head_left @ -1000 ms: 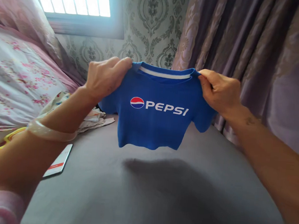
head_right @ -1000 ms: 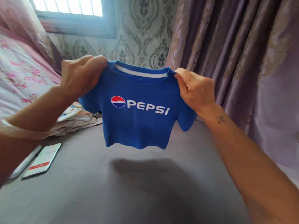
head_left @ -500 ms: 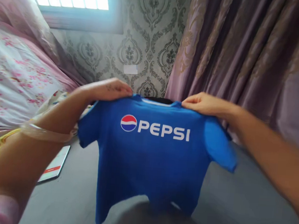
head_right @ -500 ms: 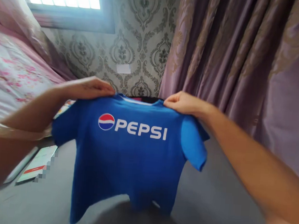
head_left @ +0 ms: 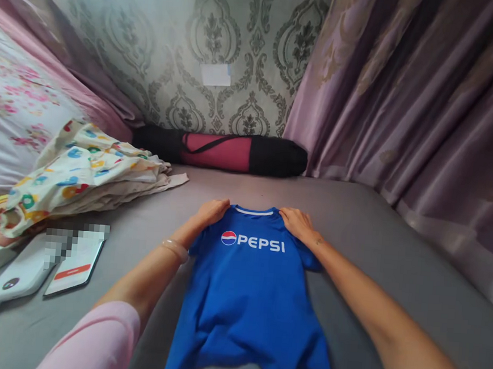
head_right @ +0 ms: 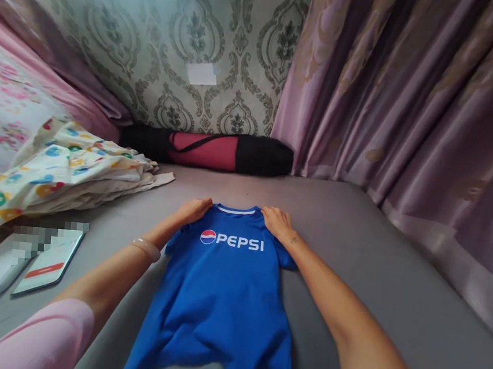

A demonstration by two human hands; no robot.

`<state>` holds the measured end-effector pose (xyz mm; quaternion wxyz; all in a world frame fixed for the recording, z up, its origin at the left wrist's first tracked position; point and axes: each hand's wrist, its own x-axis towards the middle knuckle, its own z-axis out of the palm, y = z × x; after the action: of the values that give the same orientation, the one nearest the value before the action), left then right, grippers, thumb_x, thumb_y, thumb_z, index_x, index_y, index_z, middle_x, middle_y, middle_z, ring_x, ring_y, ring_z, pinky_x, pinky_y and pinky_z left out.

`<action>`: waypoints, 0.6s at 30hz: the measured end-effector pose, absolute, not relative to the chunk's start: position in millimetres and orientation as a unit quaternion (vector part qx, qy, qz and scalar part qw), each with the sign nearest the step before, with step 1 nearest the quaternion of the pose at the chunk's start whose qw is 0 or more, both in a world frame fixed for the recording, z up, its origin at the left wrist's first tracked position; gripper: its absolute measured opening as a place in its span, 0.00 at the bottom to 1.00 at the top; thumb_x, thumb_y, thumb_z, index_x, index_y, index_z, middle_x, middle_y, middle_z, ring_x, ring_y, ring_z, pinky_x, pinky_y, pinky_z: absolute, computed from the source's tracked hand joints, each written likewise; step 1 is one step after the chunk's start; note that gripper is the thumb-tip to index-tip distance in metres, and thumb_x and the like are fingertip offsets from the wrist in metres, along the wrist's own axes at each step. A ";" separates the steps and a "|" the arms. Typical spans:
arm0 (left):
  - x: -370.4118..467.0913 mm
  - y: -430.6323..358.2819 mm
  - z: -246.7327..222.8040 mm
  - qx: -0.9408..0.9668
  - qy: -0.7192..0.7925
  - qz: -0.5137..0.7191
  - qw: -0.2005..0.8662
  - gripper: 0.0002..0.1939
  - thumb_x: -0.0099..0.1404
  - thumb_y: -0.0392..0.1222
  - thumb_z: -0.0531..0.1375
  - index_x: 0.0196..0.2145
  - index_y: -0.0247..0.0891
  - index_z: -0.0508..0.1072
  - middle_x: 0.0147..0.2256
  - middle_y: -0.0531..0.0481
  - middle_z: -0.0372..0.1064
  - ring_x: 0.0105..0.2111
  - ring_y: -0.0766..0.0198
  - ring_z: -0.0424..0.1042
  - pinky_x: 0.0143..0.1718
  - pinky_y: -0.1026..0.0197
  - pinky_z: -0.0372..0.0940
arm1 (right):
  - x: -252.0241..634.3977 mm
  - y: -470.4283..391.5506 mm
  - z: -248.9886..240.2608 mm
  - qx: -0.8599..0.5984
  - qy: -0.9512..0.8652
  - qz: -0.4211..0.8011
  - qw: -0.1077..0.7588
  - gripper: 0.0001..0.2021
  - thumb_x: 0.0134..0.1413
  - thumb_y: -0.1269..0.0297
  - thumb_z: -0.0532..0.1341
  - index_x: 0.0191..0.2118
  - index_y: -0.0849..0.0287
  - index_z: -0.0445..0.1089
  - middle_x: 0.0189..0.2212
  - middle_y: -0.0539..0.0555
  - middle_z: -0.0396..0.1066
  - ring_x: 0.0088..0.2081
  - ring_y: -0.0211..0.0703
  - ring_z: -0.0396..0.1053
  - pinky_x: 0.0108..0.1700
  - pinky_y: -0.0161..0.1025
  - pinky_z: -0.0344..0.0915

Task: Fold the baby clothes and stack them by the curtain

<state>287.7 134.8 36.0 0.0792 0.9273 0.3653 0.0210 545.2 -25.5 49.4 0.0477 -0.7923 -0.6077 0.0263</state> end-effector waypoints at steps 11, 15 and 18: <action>319.2 157.3 18.0 0.920 0.391 0.012 0.032 0.19 0.73 0.49 0.39 0.46 0.42 0.66 0.46 0.42 0.73 0.43 0.53 0.74 0.38 0.58 0.63 | 578.0 2.5 18.8 -0.777 -0.629 -0.019 -0.013 0.20 0.69 0.57 0.42 0.58 0.48 0.65 0.49 0.56 0.72 0.47 0.49 0.71 0.45 0.43 0.63; 330.9 169.2 16.8 0.922 0.387 0.009 0.031 0.19 0.73 0.49 0.40 0.47 0.41 0.66 0.45 0.41 0.73 0.43 0.53 0.74 0.38 0.57 0.63 | 591.0 10.2 20.3 -0.770 -0.637 -0.015 -0.020 0.20 0.69 0.57 0.42 0.58 0.49 0.64 0.49 0.55 0.72 0.47 0.49 0.71 0.45 0.42 0.62; 334.2 176.9 14.9 0.923 0.383 0.015 0.030 0.20 0.73 0.50 0.40 0.48 0.42 0.67 0.45 0.41 0.73 0.43 0.53 0.73 0.39 0.57 0.63 | 596.9 15.8 23.2 -0.769 -0.638 -0.015 -0.028 0.20 0.69 0.57 0.43 0.57 0.49 0.65 0.49 0.55 0.72 0.47 0.49 0.71 0.45 0.42 0.62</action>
<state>334.2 176.9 14.9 0.0302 0.9231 0.3831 0.0148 596.9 15.8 23.2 -0.0281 -0.7692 -0.6382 -0.0147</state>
